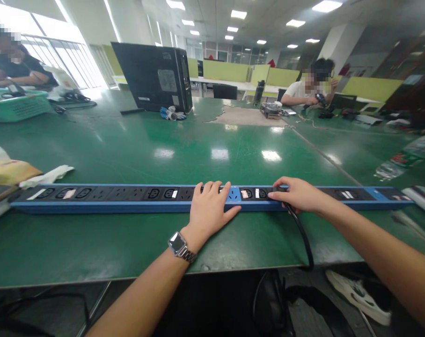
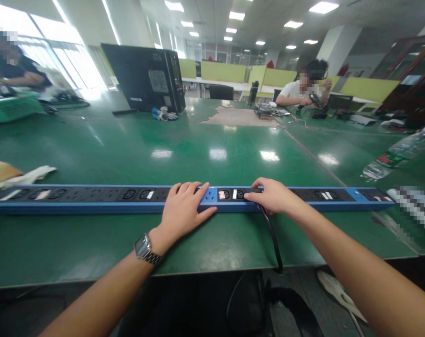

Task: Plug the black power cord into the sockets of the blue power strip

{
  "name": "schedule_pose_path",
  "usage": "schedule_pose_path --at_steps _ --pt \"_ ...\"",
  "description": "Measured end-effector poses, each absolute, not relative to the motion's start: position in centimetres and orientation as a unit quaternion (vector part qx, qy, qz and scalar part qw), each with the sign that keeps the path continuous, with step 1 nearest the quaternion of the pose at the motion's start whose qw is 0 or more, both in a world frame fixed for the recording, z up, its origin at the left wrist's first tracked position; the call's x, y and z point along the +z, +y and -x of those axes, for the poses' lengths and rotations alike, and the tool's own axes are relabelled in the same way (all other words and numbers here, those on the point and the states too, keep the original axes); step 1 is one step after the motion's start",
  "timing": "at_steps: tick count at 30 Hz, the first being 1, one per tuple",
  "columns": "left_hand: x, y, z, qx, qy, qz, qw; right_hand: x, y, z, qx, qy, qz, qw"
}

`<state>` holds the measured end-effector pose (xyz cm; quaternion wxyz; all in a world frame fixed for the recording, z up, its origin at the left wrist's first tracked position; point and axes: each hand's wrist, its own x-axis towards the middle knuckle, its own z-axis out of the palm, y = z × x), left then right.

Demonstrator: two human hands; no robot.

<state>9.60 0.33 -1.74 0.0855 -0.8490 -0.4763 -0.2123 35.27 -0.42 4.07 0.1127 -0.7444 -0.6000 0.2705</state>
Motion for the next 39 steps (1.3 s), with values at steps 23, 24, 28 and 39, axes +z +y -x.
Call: schedule_pose_path --at_steps 23,24,28,39 --pt "-2.0 0.4 -9.7 -0.231 -0.488 0.838 0.082 7.0 1.6 -25.9 0.321 -0.658 0.664 0.153" --pt "-2.0 0.4 -9.7 -0.233 -0.488 0.837 0.079 6.4 2.2 -25.6 0.314 -0.664 0.664 0.142" --pt "-2.1 0.5 -9.6 -0.241 -0.482 0.84 0.068 5.3 3.6 -24.8 0.267 -0.686 0.668 0.107" --pt "-2.0 0.4 -9.6 -0.257 -0.481 0.838 0.032 4.9 2.5 -23.1 0.153 -0.718 0.677 0.058"
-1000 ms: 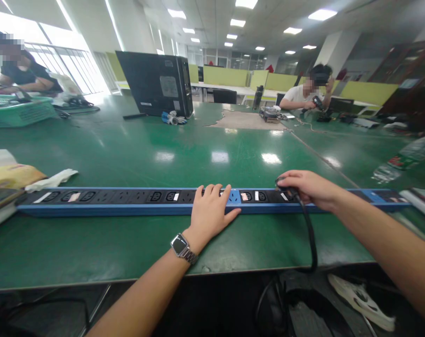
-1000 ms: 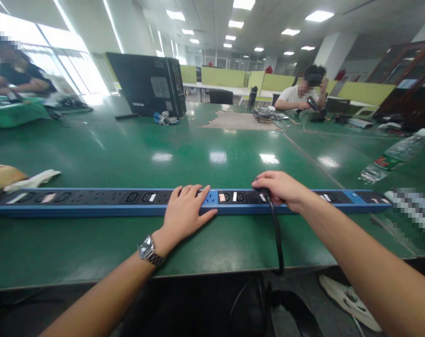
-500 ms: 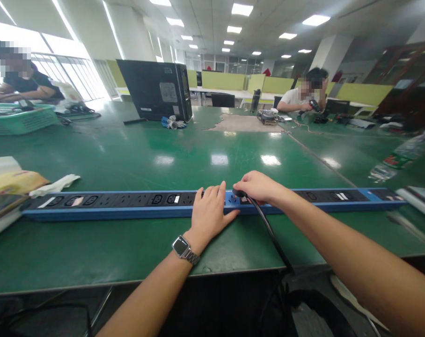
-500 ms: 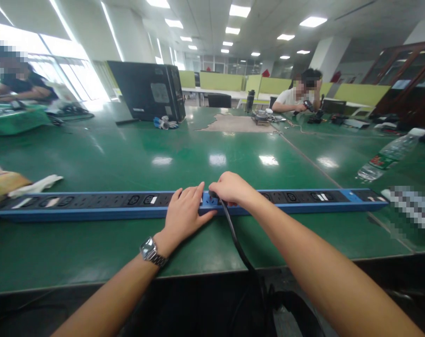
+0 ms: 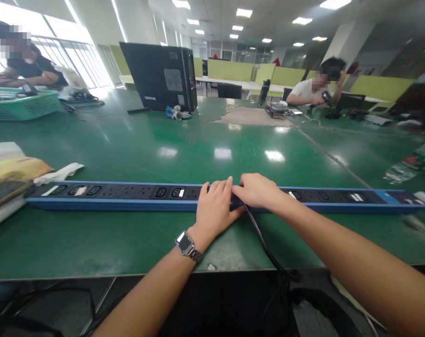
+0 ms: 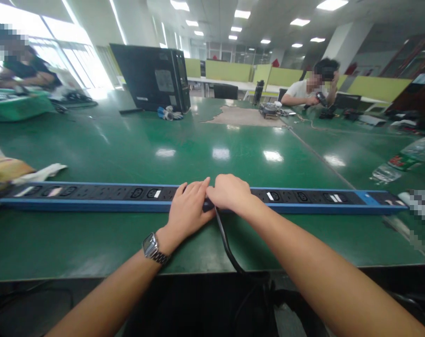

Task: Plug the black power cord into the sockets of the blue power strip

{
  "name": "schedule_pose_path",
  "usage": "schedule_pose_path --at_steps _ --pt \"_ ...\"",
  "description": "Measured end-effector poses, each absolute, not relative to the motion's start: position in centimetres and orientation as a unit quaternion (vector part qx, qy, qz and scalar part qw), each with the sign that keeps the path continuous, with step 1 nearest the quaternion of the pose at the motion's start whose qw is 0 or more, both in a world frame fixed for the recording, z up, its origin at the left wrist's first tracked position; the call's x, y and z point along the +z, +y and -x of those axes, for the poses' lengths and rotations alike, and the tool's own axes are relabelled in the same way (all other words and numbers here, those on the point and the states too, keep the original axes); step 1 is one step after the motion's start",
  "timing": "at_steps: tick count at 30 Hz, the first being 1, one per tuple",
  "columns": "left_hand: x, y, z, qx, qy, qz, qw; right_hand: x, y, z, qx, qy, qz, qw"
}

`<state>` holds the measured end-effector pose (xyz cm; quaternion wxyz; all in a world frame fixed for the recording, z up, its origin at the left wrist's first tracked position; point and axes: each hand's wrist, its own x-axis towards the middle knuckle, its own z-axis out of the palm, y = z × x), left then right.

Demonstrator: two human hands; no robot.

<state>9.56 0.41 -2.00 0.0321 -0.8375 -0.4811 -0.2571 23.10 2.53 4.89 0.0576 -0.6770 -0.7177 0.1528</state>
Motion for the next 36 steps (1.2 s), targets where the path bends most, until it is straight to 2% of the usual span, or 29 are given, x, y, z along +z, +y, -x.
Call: schedule_pose_path --at_steps 3,7,10,12,14,18,20,22,26,28,32,36 --pt "-1.8 0.3 -9.4 -0.276 -0.477 0.834 0.004 3.8 3.4 -25.8 0.267 -0.699 0.645 0.157" --pt "-0.9 0.6 -8.3 -0.314 -0.427 0.841 -0.106 1.0 4.6 -30.3 0.166 -0.602 0.673 0.396" --pt "0.8 2.2 -7.8 -0.39 -0.393 0.795 -0.246 -0.5 4.7 -31.6 0.17 -0.572 0.643 0.48" --pt "2.9 3.7 -8.4 -0.458 -0.398 0.74 -0.291 -0.8 4.5 -31.5 0.172 -0.588 0.629 0.478" --pt "5.7 5.2 -9.8 -0.482 -0.382 0.734 -0.289 -0.7 4.4 -31.2 0.16 -0.596 0.633 0.468" --pt "11.5 6.9 -13.3 -0.493 -0.325 0.776 -0.22 -0.5 4.3 -30.9 0.135 -0.601 0.642 0.455" --pt "12.6 7.3 -14.7 -0.478 -0.318 0.798 -0.186 -0.5 4.3 -31.0 0.13 -0.606 0.643 0.45" --pt "11.7 7.5 -15.6 -0.43 -0.328 0.825 -0.163 -0.6 4.3 -31.1 0.129 -0.607 0.644 0.447" --pt "6.1 7.5 -16.1 -0.258 -0.375 0.882 -0.122 -0.7 4.2 -31.1 0.122 -0.608 0.647 0.444" --pt "3.9 7.4 -16.2 -0.23 -0.384 0.886 -0.122 -0.7 4.2 -31.1 0.117 -0.61 0.647 0.443" --pt "3.1 7.9 -15.9 -0.27 -0.378 0.876 -0.129 -0.5 4.1 -31.1 0.121 -0.598 0.638 0.47" --pt "3.4 8.6 -13.1 -0.354 -0.378 0.835 -0.184 -0.4 3.9 -31.1 0.136 -0.586 0.631 0.49"
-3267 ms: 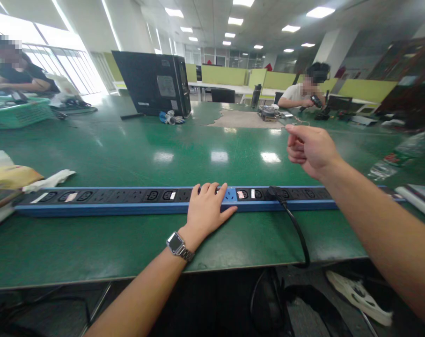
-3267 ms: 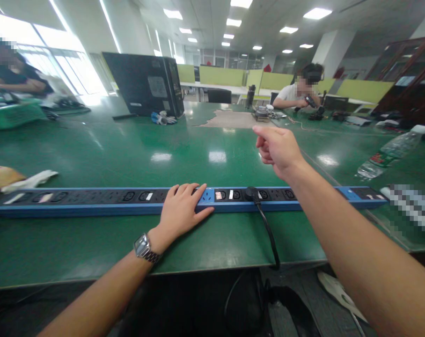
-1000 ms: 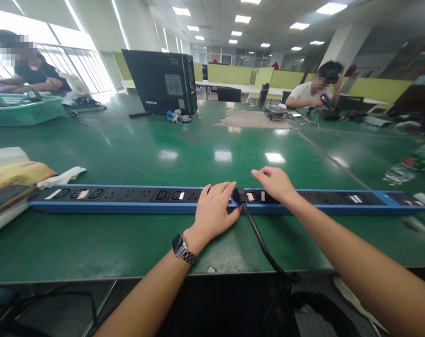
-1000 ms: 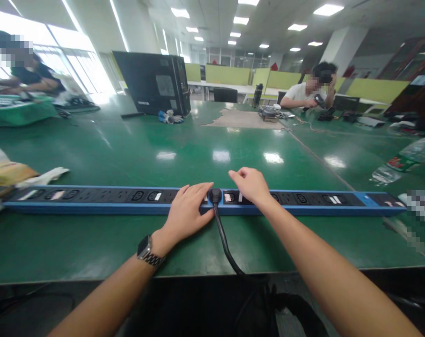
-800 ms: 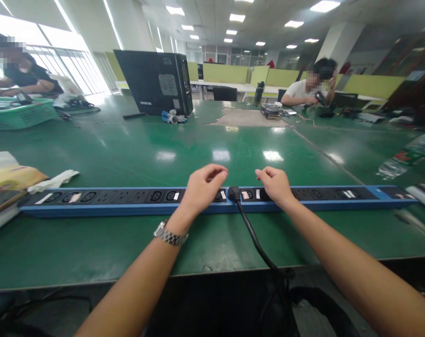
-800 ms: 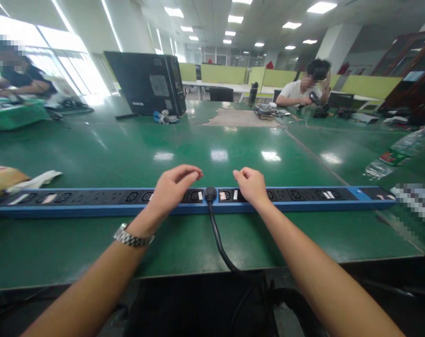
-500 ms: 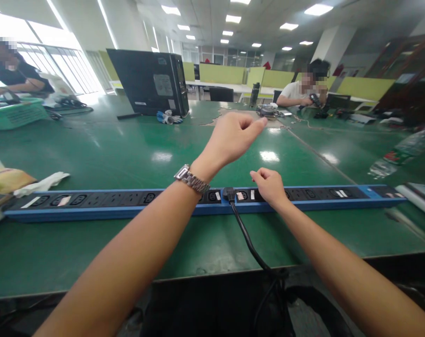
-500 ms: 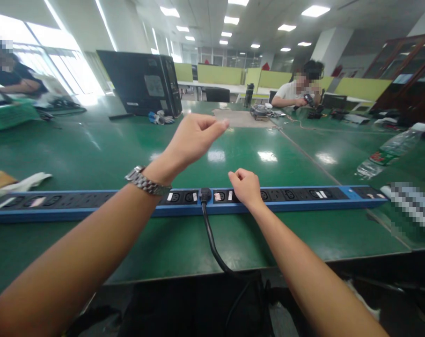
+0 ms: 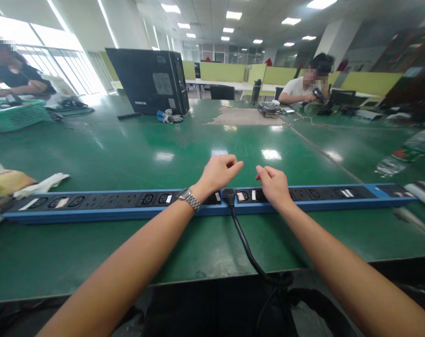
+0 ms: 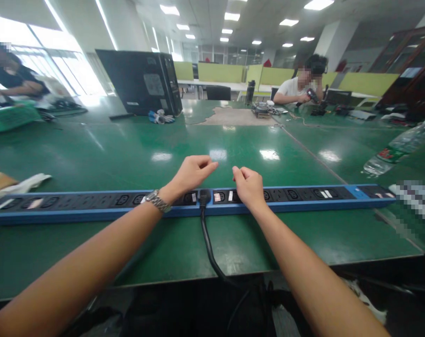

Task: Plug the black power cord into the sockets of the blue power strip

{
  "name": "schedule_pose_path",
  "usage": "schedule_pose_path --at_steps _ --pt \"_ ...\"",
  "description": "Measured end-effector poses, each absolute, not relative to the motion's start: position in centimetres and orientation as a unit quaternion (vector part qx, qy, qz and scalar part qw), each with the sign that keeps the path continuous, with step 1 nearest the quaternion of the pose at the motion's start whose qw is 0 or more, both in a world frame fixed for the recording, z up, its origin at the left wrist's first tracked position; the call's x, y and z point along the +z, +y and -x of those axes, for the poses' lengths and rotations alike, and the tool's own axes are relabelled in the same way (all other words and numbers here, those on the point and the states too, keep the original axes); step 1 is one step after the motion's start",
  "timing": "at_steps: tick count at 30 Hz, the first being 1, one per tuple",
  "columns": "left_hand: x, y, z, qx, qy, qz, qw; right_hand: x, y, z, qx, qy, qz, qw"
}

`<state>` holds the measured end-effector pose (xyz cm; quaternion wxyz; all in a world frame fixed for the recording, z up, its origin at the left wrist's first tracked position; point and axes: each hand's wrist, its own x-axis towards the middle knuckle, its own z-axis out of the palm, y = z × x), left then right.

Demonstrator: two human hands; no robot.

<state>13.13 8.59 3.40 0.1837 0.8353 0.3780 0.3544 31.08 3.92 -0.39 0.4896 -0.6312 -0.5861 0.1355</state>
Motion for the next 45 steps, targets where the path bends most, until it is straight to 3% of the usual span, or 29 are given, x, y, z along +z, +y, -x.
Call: schedule_pose_path --at_steps 4,6,10,14,20,23,33,45 --pt "2.4 7.2 -8.9 0.257 0.312 -0.875 0.268 -0.4 3.8 -30.9 0.126 -0.595 0.634 0.478" --pt "1.9 6.0 -7.7 0.226 0.281 -0.899 0.25 -0.5 3.7 -30.8 0.105 -0.615 0.641 0.447" --pt "0.8 4.4 -7.7 0.253 0.299 -0.907 0.152 -0.5 3.7 -30.3 0.033 -0.69 0.656 0.305" --pt "0.2 4.0 -8.2 0.266 0.312 -0.903 0.129 -0.3 3.7 -29.8 0.013 -0.704 0.683 0.193" --pt "1.1 5.0 -8.0 0.54 0.361 -0.73 0.213 0.0 3.4 -29.6 0.03 -0.681 0.711 0.171" --pt "1.5 5.6 -6.2 0.59 0.38 -0.688 0.186 0.0 3.4 -29.5 0.031 -0.675 0.717 0.173" --pt "-0.6 2.6 2.3 0.357 0.439 -0.819 0.096 0.0 3.5 -29.5 0.029 -0.672 0.719 0.172" --pt "2.7 3.5 2.7 0.204 0.401 -0.887 0.106 0.0 3.4 -29.6 0.027 -0.671 0.721 0.17"
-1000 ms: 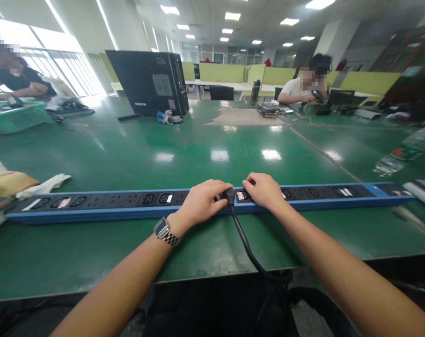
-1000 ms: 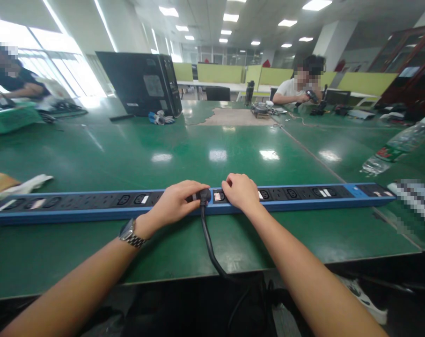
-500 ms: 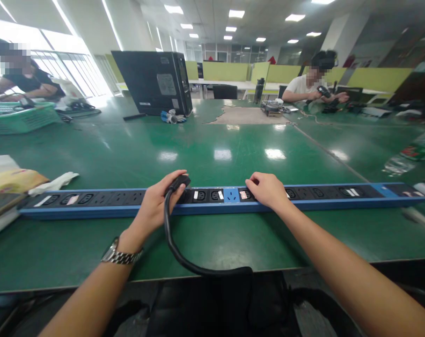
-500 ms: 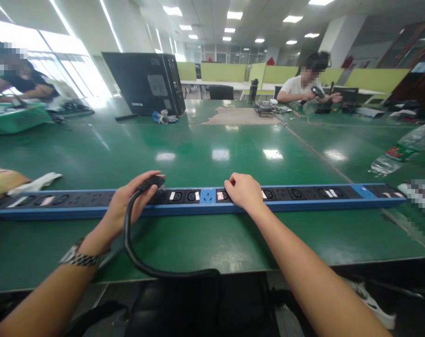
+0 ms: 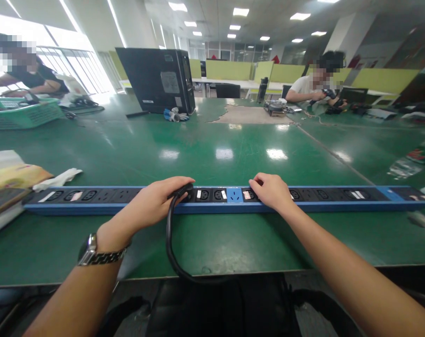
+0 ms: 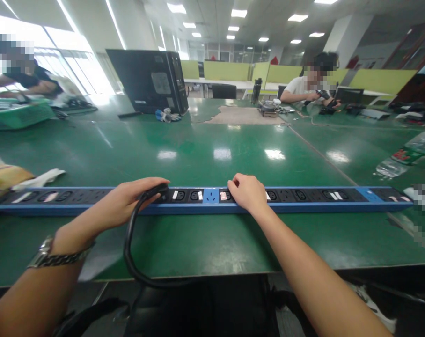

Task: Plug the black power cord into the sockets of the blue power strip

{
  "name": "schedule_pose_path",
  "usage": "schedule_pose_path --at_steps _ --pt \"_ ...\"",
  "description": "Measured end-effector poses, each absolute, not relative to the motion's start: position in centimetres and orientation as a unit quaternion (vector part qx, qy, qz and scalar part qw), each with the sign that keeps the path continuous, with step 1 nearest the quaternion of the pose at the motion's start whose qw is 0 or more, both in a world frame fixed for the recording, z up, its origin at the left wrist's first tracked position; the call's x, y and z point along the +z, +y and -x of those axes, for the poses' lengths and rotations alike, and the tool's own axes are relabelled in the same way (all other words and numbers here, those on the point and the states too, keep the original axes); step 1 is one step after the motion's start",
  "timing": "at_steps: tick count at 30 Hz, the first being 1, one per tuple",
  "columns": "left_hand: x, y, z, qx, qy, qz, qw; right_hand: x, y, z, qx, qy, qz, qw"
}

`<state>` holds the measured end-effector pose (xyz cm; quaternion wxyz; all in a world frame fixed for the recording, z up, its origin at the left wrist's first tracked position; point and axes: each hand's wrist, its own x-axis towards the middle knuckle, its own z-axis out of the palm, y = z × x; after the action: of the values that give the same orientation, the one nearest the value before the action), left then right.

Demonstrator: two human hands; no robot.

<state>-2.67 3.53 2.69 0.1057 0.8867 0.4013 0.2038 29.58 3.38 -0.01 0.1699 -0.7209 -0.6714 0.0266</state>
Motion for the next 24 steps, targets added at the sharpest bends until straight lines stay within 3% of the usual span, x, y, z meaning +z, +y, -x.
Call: schedule_pose_path --at_steps 16,24 --pt "0.2 0.9 1.9 0.22 0.418 -0.881 -0.009 0.0 3.2 -29.4 0.026 -0.675 0.718 0.167" --pt "-0.2 1.5 2.6 0.259 0.419 -0.87 0.023 0.1 3.1 -29.4 0.014 -0.68 0.715 0.16"
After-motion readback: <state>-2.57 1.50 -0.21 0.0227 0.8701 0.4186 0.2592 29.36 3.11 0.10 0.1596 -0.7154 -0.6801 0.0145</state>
